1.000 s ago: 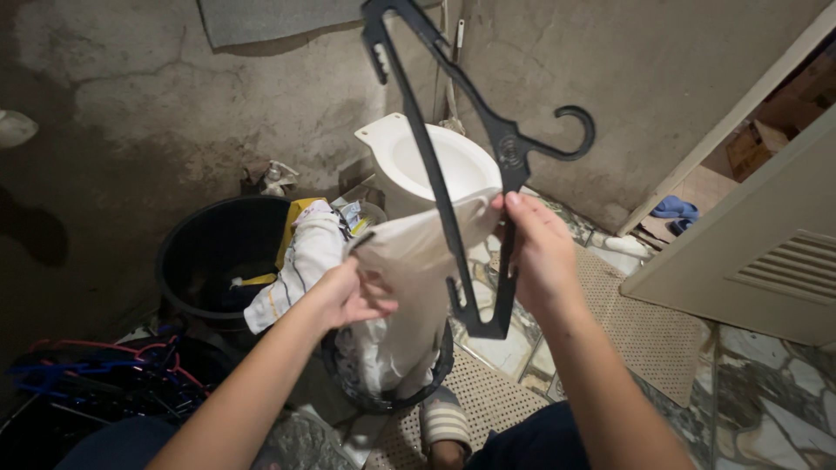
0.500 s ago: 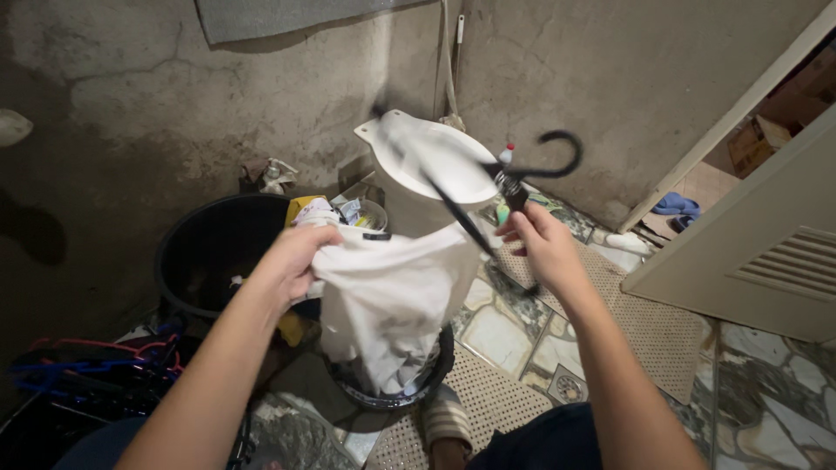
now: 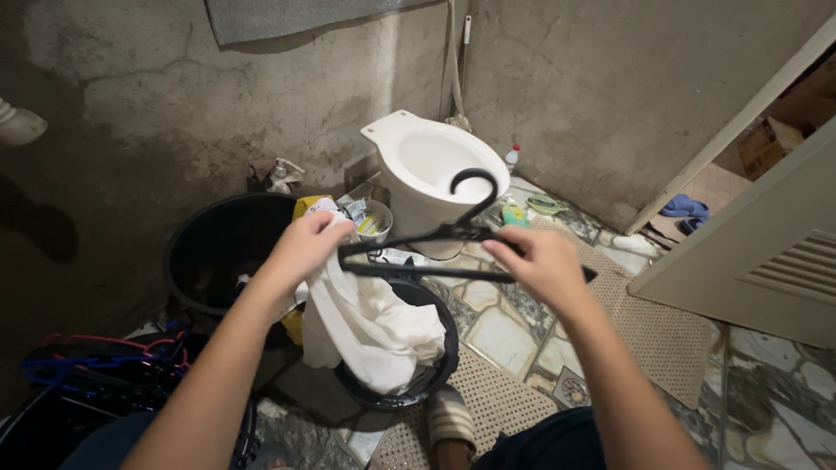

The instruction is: The person hangs wet clothes on hangers in a bathroom. They place a yellow shirt, a dark garment, a pink patterned item, a white shirt, and a light blue shirt onto hangers one by one, then set each hanger into a black basin.

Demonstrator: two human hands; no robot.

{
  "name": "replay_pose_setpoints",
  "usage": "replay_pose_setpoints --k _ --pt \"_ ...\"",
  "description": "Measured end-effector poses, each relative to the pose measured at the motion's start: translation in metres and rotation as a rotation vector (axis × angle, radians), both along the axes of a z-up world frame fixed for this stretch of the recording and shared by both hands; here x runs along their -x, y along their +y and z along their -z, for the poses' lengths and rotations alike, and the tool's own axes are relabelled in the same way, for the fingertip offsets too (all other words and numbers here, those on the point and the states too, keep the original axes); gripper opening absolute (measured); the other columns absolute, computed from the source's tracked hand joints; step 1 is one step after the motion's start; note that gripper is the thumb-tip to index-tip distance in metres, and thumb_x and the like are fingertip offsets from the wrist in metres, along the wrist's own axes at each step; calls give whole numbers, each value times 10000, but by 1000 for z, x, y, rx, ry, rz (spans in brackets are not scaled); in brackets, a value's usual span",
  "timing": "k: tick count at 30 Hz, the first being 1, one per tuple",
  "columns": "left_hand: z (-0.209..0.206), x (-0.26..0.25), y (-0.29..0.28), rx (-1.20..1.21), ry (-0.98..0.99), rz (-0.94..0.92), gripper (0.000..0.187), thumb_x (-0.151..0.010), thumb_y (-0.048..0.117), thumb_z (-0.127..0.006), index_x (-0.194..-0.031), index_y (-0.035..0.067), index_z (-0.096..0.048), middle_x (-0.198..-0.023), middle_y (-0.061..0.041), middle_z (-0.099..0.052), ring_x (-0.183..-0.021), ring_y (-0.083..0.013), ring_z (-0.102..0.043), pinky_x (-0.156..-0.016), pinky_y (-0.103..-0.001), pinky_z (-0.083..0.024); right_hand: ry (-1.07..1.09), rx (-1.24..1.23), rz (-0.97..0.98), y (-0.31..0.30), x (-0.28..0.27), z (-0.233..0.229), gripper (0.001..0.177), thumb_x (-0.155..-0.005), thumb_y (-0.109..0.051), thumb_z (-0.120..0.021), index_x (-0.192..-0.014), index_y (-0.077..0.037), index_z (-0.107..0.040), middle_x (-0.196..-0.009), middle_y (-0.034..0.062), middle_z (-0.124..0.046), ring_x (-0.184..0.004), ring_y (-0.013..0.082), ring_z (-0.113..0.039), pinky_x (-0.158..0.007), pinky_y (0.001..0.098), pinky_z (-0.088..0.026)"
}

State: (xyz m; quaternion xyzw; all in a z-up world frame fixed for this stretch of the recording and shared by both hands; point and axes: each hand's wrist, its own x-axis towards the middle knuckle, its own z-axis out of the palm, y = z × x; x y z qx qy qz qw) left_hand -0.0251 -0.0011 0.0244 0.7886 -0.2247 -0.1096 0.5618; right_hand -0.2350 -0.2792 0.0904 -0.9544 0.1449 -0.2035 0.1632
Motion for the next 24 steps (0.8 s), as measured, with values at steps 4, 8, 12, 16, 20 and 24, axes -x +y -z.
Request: replay_pose_setpoints --k 4,8,12,16,20,24 --pt "-31 41 -10 27 -316 103 306 -904 339 -679 -1008 59 -748 -833 -57 -733 -758 -153 -679 -702 -294 -511 -22 66 -35 23 -13 29 333 -896 -484 -667 -1003 -196 -797 -652 63 -685 -580 191 -601 -558 366 -451" --pt "-65 66 -3 96 -398 197 318 -872 374 -708 -1031 100 -734 -878 -67 -751 -768 -222 -699 -683 -355 -534 -72 -466 -145 26 -26 61 298 -922 -368 -695 -1010 -88 -749 -692 9 -651 -632 119 -562 -599 297 -442" --pt "-77 70 17 -119 -1295 16 515 -654 529 -788 -1028 175 -768 -943 -82 -736 -850 -344 -659 -732 -432 -506 -151 -804 -361 12 -32 73 261 -971 -268 -679 -954 -16 -743 -782 -47 -628 -736 75 -500 -666 259 -403" --pt "-70 59 16 -396 -846 109 458 -751 564 -764 -1033 205 -798 -841 -121 -724 -799 -325 -681 -715 -438 -534 -172 -696 -355 19 -35 70 260 -988 -265 -688 -999 -12 -748 -857 17 -664 -807 121 -556 -722 269 -450" --pt "-67 45 17 -469 -473 84 424 -827 556 -745 -945 153 -806 -800 -102 -717 -761 -291 -683 -715 -417 -544 -656 251 -296 45 -33 64 384 -944 -272 -697 -1240 -46 -605 -1226 136 -621 -1139 295 -573 -994 384 -421" --pt "-71 37 26 -132 -291 79 344 -870 383 -738 -1035 85 -786 -805 -81 -752 -710 -182 -688 -685 -325 -539 -513 -52 -491 78 -27 94 381 -946 -268 -669 -1243 -58 -556 -1251 129 -566 -1118 269 -593 -985 349 -464"
